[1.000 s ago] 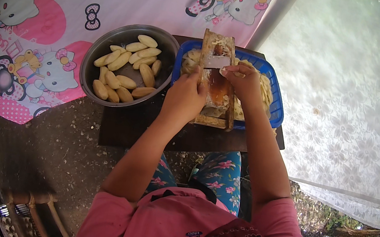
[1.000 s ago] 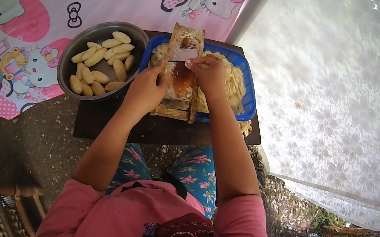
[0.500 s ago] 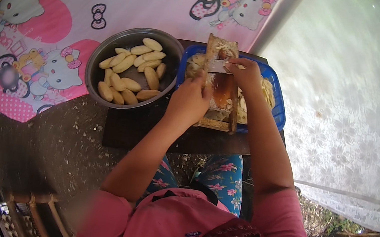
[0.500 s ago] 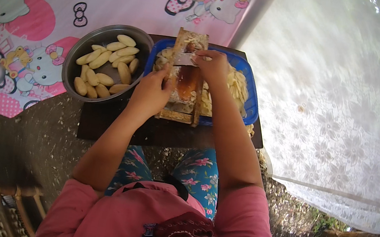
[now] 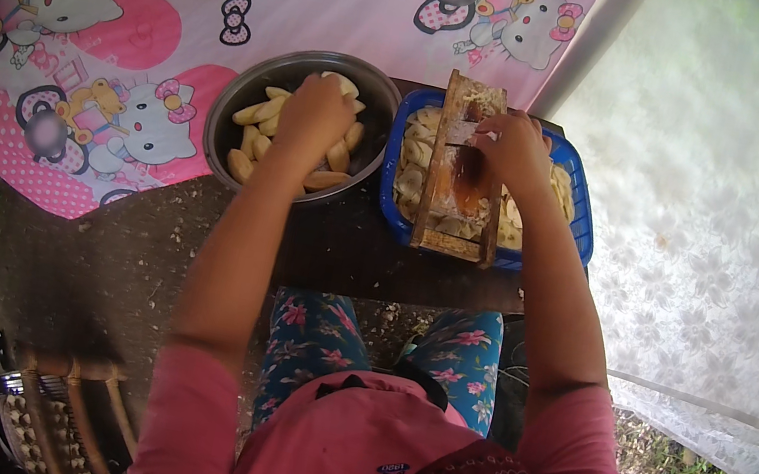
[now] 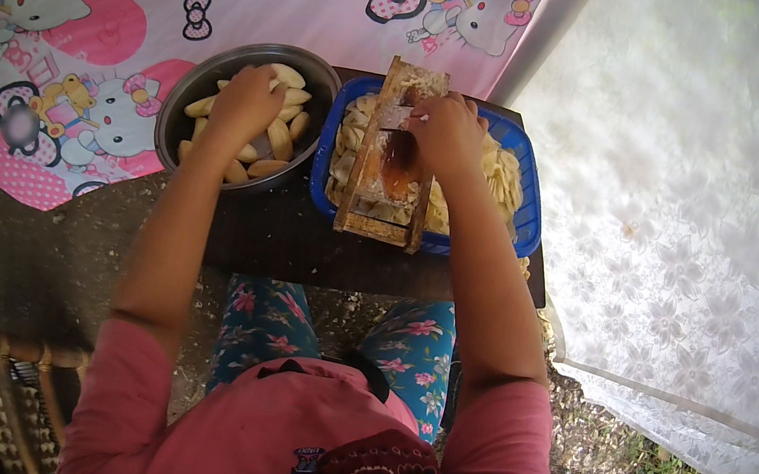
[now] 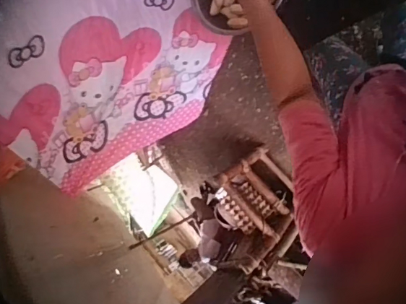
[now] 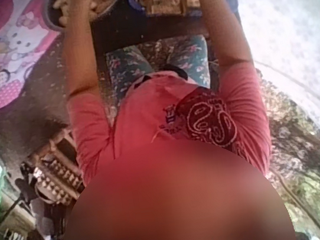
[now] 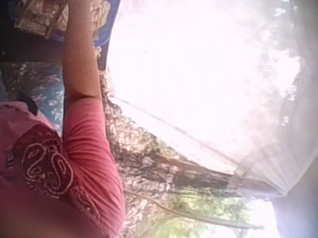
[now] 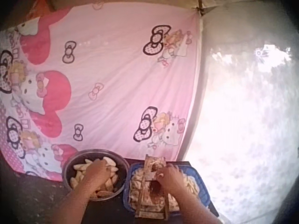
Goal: The person sits and repeatedly slices peeled, oblong vegetables using a wooden manual slicer. Slices fall into a blue basket while whole vegetables are taken from a metal bowl. The person handles each vegetable one at a time and continues the slicing cycle.
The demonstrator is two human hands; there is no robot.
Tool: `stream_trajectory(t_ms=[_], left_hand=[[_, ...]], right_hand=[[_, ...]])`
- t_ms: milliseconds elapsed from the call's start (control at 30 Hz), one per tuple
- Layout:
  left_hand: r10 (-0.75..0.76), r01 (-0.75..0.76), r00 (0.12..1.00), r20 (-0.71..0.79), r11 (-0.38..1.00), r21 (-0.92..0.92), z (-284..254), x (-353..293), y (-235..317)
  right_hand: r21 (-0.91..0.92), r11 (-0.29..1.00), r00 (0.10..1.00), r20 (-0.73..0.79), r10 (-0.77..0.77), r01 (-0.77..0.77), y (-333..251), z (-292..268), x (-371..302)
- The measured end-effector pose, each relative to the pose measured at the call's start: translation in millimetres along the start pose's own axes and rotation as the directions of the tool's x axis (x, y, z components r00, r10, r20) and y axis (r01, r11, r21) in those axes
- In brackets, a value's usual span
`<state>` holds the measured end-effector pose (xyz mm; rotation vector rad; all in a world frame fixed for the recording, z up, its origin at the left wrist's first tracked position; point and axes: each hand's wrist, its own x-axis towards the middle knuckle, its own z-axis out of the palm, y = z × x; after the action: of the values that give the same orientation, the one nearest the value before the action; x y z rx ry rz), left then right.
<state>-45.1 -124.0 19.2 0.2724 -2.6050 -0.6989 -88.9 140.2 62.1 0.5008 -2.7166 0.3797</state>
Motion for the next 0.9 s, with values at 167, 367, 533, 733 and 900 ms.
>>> stream_trajectory(t_ms=[167, 367, 533, 733, 900], left_hand=[[-0.152, 0.095, 0.935, 0.32, 0.978, 0.186, 43.7, 11.9, -26.8], [-0.251, 0.215, 0.921, 0.297, 0.965, 0.149, 80.6, 12.5, -16.2], [-0.141, 0.167, 0.951, 0.276, 0.984, -0.069, 70.2, 20.4, -8.3], [0.073, 0.437, 0.869, 0.49, 0.354, -0.827, 15.5, 30.2, -6.8], [0.396, 0.602, 0.715, 0.576, 0.071, -0.795, -9.6, 21.6, 10.5]], right_hand=[[0.116, 0.993, 0.991, 0.129, -0.026, 0.011, 2.4, -4.1, 6.6], [0.153, 0.987, 0.996, 0.059, -0.062, 0.053, 9.1, 3.0, -0.1], [0.076, 0.987, 0.986, -0.096, -0.137, 0.144, 11.5, 8.8, -7.8], [0.573, 0.817, 0.985, -0.167, 0.038, 0.066, 35.7, -29.7, -28.2], [0.665, 0.745, 0.822, -0.393, 0.412, -0.054, 116.7, -83.2, -79.9]])
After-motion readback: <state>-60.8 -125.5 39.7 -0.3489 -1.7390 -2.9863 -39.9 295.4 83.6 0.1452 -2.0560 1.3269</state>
